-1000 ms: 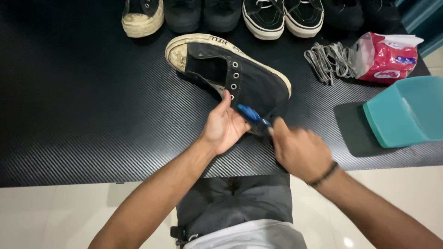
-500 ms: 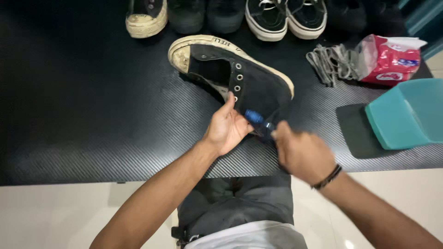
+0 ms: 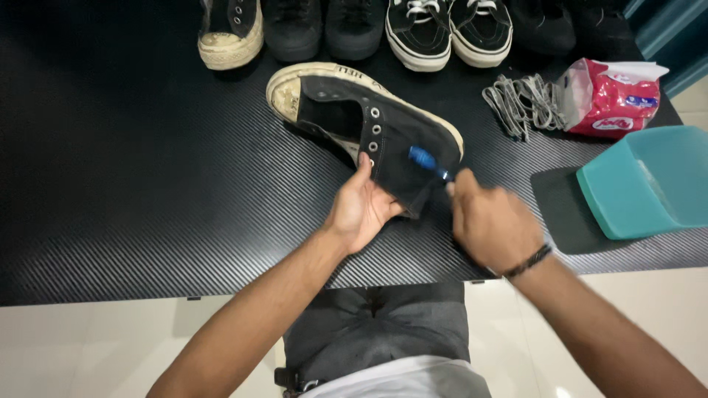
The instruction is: The person scrubs a black canvas sneaker with a blue toothbrush, repeatedly dipping the brush into a small blue container of water. They clean the upper fabric and the white rubber toe cap of the shoe.
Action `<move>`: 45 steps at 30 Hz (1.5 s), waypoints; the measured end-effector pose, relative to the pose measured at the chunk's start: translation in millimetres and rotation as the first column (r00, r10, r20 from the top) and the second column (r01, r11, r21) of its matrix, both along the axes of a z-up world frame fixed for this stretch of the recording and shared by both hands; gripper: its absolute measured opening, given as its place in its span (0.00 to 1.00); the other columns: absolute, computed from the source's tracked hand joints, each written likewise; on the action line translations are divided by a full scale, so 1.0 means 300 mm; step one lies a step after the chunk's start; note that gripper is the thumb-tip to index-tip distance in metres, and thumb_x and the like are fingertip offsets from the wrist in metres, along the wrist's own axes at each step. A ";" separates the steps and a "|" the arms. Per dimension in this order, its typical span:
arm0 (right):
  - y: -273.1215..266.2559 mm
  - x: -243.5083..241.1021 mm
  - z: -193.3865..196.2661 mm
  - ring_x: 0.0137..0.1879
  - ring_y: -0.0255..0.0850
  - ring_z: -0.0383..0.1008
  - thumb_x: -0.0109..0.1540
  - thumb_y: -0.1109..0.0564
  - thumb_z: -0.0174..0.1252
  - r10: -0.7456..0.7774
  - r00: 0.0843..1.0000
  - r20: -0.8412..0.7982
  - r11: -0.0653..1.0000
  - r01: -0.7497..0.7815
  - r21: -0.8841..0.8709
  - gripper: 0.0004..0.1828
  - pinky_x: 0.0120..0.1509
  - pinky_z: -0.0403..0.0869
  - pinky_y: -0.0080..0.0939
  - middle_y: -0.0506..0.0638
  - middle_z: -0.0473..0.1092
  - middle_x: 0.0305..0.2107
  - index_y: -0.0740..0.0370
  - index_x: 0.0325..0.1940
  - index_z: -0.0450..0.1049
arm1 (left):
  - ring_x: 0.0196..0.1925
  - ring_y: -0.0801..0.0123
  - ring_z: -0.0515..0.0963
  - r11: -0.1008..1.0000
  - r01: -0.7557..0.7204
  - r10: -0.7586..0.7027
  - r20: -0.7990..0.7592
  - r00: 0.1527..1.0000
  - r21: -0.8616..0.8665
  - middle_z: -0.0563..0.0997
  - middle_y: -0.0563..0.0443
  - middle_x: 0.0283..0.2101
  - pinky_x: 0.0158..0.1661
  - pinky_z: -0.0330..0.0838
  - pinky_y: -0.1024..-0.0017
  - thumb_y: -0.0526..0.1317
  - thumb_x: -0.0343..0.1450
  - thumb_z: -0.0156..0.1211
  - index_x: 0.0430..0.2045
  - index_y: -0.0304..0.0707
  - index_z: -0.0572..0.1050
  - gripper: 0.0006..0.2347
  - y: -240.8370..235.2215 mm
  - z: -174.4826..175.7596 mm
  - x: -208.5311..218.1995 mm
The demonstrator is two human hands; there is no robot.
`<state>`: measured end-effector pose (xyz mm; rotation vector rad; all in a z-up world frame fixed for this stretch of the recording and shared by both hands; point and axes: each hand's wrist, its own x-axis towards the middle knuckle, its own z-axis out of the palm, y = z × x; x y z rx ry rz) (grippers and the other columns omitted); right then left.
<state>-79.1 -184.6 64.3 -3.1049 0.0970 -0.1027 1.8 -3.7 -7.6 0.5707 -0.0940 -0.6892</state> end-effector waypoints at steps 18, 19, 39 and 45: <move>-0.080 -0.072 0.066 0.17 0.53 0.77 0.70 0.52 0.44 0.075 0.997 0.019 0.981 -0.077 0.178 0.17 0.21 0.74 0.45 0.59 0.70 0.08 0.57 0.28 0.67 | 0.40 0.28 0.82 0.578 -0.434 0.098 0.469 0.878 0.691 0.72 0.18 0.51 0.25 0.84 0.54 0.44 0.69 0.63 0.62 0.27 0.59 0.30 0.098 0.246 -0.068; -0.077 -0.076 0.060 0.17 0.53 0.77 0.70 0.52 0.44 0.073 0.997 0.017 0.981 -0.075 0.181 0.17 0.21 0.74 0.45 0.59 0.70 0.08 0.57 0.28 0.67 | 0.40 0.28 0.82 0.577 -0.431 0.095 0.467 0.879 0.694 0.72 0.18 0.51 0.25 0.84 0.54 0.44 0.69 0.63 0.62 0.27 0.59 0.30 0.112 0.260 -0.079; -0.085 -0.081 0.070 0.22 0.63 0.80 0.58 0.66 0.51 0.245 0.967 0.069 0.852 -0.249 0.461 0.14 0.20 0.73 0.56 0.65 0.74 0.15 0.72 0.48 0.65 | 0.08 0.76 0.64 0.562 -0.801 0.112 0.940 0.323 0.208 0.67 0.57 0.06 0.15 0.58 0.84 0.40 0.80 0.36 0.08 0.46 0.67 0.24 0.083 0.302 -0.087; -0.341 -0.202 0.196 0.24 0.55 0.74 0.65 0.55 0.56 0.121 0.963 0.242 0.954 -0.180 0.239 0.32 0.31 0.68 0.53 0.57 0.76 0.24 0.47 0.75 0.64 | 0.19 0.75 0.72 0.708 -0.664 0.121 0.885 0.450 0.241 0.74 0.52 0.23 0.24 0.68 0.78 0.42 0.79 0.41 0.36 0.36 0.70 0.10 -0.182 0.407 -0.148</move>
